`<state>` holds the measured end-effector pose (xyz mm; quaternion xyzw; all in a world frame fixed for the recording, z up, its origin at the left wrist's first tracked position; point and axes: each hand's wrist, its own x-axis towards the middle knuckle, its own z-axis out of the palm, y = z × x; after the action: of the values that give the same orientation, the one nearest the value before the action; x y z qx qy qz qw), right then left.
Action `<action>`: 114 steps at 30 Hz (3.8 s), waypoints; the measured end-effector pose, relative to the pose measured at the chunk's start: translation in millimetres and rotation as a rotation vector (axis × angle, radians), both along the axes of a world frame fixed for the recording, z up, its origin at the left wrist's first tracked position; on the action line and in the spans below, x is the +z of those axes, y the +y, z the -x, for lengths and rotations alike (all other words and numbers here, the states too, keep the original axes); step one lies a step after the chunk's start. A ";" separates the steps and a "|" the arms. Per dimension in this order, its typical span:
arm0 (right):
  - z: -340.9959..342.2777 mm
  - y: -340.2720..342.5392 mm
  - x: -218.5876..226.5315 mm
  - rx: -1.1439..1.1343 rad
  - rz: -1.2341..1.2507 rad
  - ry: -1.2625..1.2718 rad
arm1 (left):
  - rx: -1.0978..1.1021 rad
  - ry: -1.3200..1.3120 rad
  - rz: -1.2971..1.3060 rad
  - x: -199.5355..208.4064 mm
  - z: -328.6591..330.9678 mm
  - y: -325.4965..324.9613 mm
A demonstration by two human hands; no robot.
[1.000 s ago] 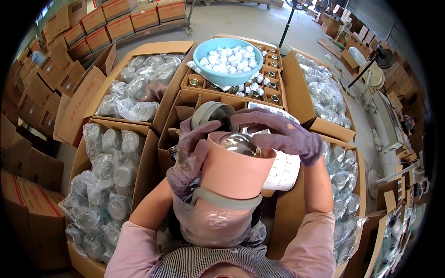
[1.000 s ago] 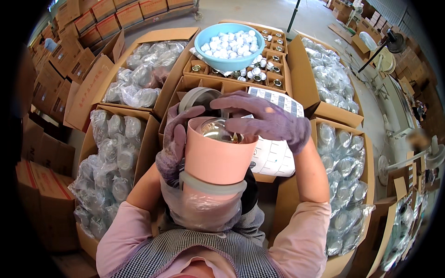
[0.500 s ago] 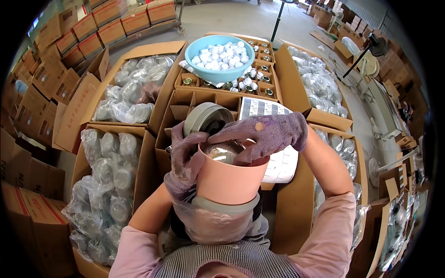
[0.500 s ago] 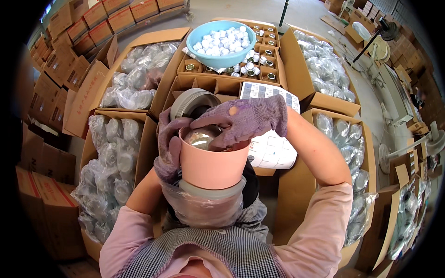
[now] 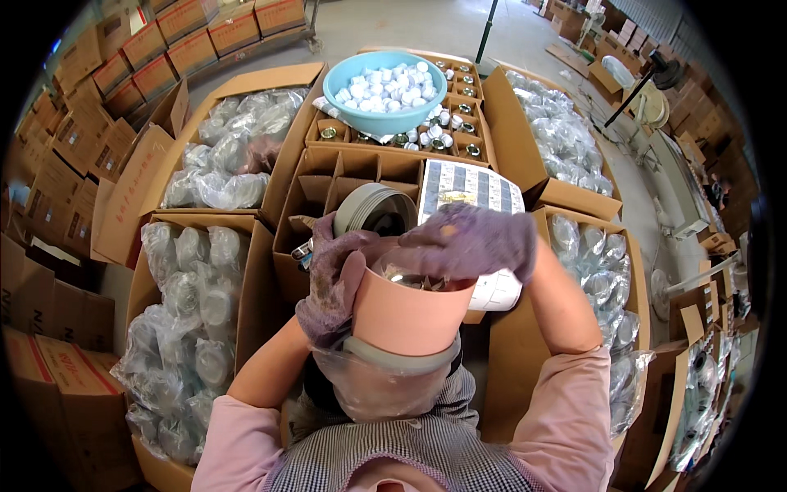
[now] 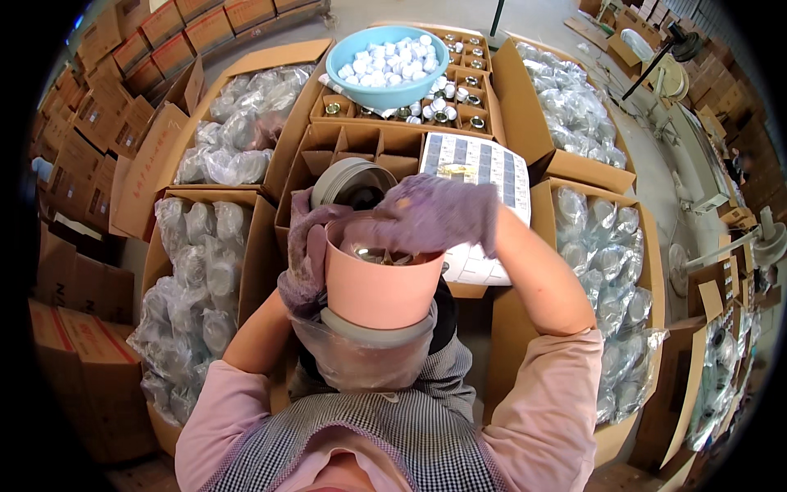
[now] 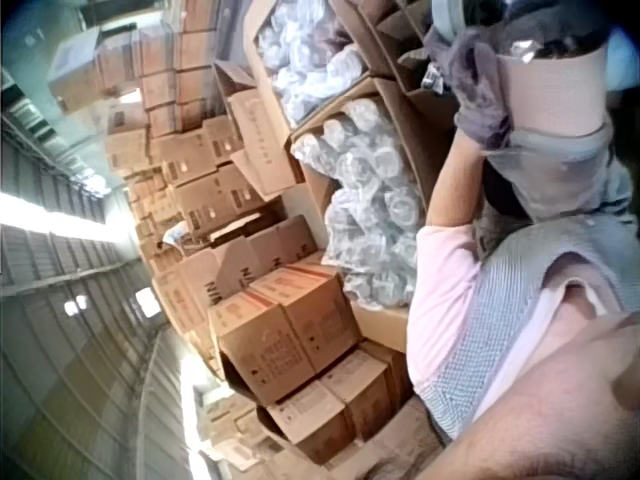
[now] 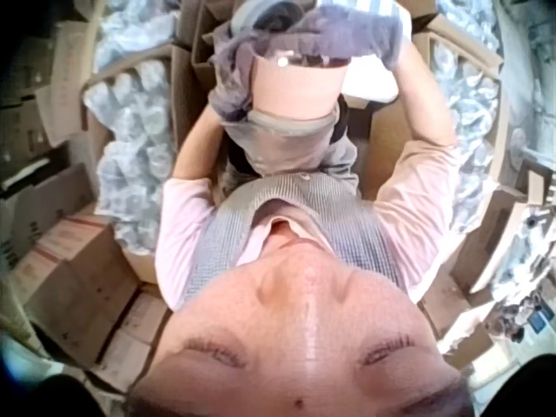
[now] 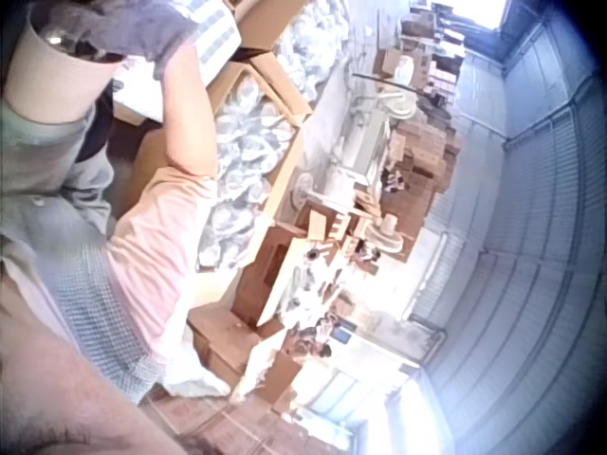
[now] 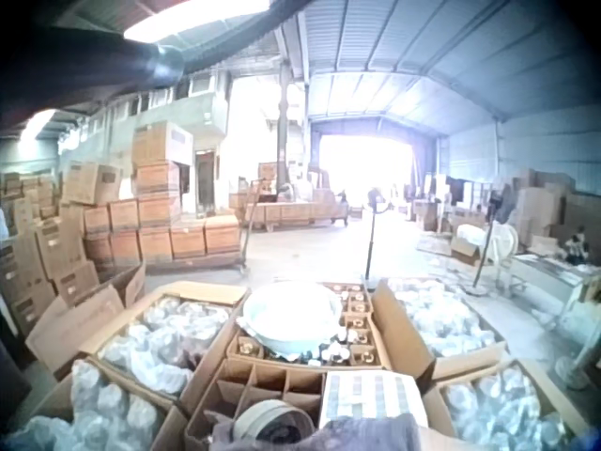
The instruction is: The person assembles cylindrical containers by removing plastic wrapping, peeling off labels, and attaching lids. They handle multiple containers, including pink and green ones, and place the finished items into a cardboard box.
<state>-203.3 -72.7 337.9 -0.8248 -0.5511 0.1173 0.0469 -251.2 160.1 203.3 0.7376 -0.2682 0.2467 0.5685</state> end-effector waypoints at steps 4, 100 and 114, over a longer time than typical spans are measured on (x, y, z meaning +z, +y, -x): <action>-37.6 -21.2 -0.7 -0.004 -0.180 0.618 | 0.000 0.019 0.088 10.0 0.1 -5.8; 1.7 -15.4 -68.8 -0.545 -1.090 0.554 | -0.567 0.174 -0.116 78.7 -58.5 16.5; 13.0 -3.3 -106.2 -0.387 -1.499 1.378 | -0.255 0.053 -0.778 133.0 -5.5 -18.2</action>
<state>-216.3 -75.9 231.7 -0.4124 -0.1946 0.1812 0.8714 -245.7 142.0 336.3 0.8646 -0.4158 0.0353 0.2798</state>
